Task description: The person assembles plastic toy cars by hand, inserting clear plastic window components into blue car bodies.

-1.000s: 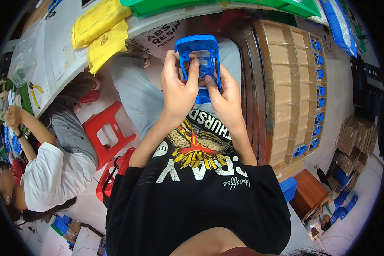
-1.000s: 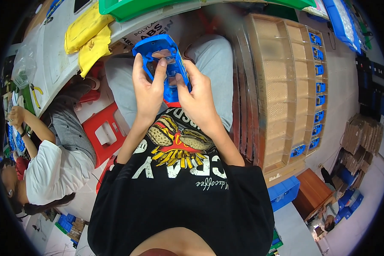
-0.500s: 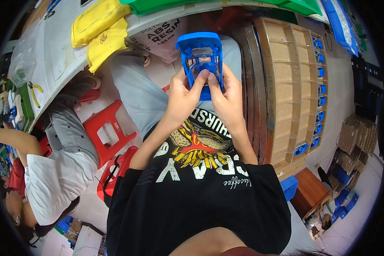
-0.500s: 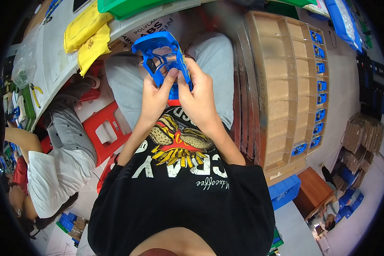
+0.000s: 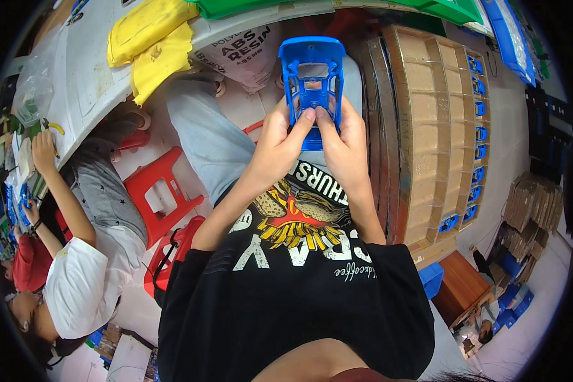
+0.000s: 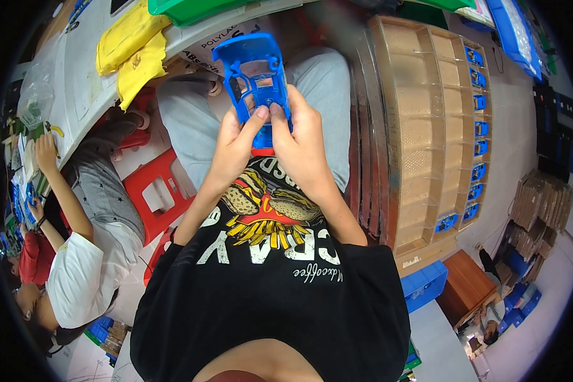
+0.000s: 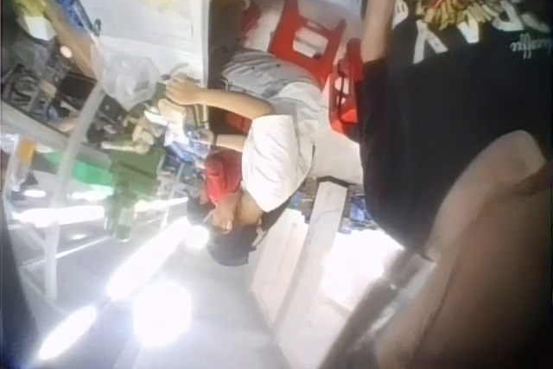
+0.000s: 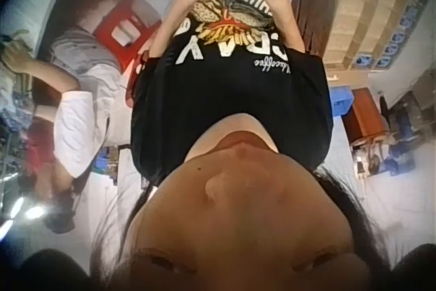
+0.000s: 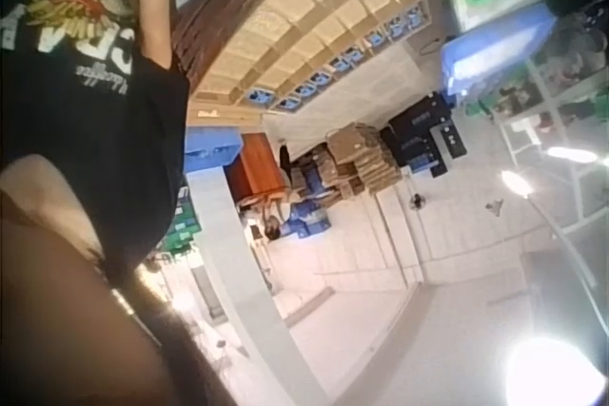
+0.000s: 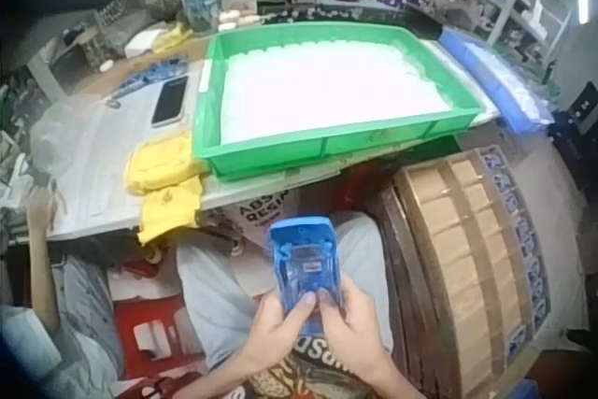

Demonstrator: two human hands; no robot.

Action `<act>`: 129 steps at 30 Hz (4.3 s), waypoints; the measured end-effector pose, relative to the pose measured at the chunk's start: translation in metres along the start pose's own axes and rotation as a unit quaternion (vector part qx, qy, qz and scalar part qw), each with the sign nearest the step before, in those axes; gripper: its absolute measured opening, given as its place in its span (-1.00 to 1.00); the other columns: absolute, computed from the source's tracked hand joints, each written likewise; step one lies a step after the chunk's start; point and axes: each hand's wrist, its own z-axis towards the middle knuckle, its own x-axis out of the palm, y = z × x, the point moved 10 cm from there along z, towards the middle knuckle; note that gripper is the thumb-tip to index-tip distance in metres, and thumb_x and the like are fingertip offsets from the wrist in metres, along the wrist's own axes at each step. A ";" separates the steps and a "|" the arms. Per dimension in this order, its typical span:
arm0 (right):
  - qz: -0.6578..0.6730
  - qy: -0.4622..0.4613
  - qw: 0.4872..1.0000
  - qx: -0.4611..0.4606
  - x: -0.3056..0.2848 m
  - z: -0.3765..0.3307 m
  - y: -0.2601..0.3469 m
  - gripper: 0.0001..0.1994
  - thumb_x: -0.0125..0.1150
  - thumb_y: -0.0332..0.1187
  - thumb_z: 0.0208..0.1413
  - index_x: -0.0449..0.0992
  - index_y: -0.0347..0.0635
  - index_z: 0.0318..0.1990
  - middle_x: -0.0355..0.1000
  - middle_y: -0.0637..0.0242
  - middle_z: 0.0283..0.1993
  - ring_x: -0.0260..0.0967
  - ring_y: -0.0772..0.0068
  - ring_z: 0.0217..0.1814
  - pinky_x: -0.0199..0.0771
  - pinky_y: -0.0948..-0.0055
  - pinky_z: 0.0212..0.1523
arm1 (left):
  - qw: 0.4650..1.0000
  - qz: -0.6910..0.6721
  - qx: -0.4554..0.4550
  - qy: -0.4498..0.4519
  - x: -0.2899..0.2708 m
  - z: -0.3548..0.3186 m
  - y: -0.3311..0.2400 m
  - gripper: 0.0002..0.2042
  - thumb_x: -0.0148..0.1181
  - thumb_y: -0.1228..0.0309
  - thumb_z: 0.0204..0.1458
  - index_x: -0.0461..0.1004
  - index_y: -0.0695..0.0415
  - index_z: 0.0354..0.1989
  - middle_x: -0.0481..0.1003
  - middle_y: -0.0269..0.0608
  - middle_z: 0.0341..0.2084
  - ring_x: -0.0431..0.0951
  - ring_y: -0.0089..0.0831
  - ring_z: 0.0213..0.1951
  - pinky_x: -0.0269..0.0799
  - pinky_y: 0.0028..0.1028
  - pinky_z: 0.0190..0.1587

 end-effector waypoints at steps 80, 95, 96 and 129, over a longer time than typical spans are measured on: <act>-0.088 0.107 0.956 -0.259 0.006 -0.034 0.048 -0.28 0.27 -0.04 -0.24 0.17 -0.35 0.03 0.26 0.02 -0.07 0.34 0.12 -0.18 0.31 0.38 -0.17 | 0.993 -0.010 0.113 0.016 -0.004 -0.042 -0.038 -0.72 0.21 0.32 -0.15 0.42 0.17 -0.26 0.42 -0.16 -0.31 0.38 -0.33 -0.19 0.27 -0.40 -0.14; -0.204 -0.013 0.913 -0.352 0.004 -0.047 0.070 -0.28 0.32 -0.09 -0.29 0.21 -0.40 -0.02 0.31 -0.02 -0.14 0.35 0.12 -0.18 0.39 0.38 -0.24 | 0.971 -0.213 0.092 0.065 0.007 -0.040 -0.043 -0.53 0.06 0.31 -0.04 0.19 0.29 0.04 0.04 0.08 0.13 -0.01 -0.23 0.20 -0.18 -0.34 0.20; -0.211 -0.024 0.905 -0.369 0.003 -0.050 0.074 -0.28 0.32 -0.08 -0.30 0.22 -0.40 -0.02 0.32 -0.02 -0.16 0.35 0.12 -0.19 0.40 0.38 -0.26 | 0.968 -0.223 0.087 0.070 0.008 -0.041 -0.043 -0.54 0.07 0.31 -0.05 0.22 0.28 0.02 0.04 0.08 0.13 -0.01 -0.24 0.20 -0.17 -0.34 0.19; -0.217 -0.008 0.890 -0.400 -0.005 -0.062 0.071 -0.24 0.26 -0.02 -0.20 0.09 -0.36 0.05 0.23 -0.09 -0.09 0.31 0.14 -0.13 0.43 0.44 -0.35 | 0.960 -0.281 -0.012 0.003 -0.013 -0.050 -0.019 -0.37 0.06 0.22 -0.06 -0.04 0.23 0.14 0.17 -0.03 0.03 0.20 -0.27 0.07 0.09 -0.26 0.09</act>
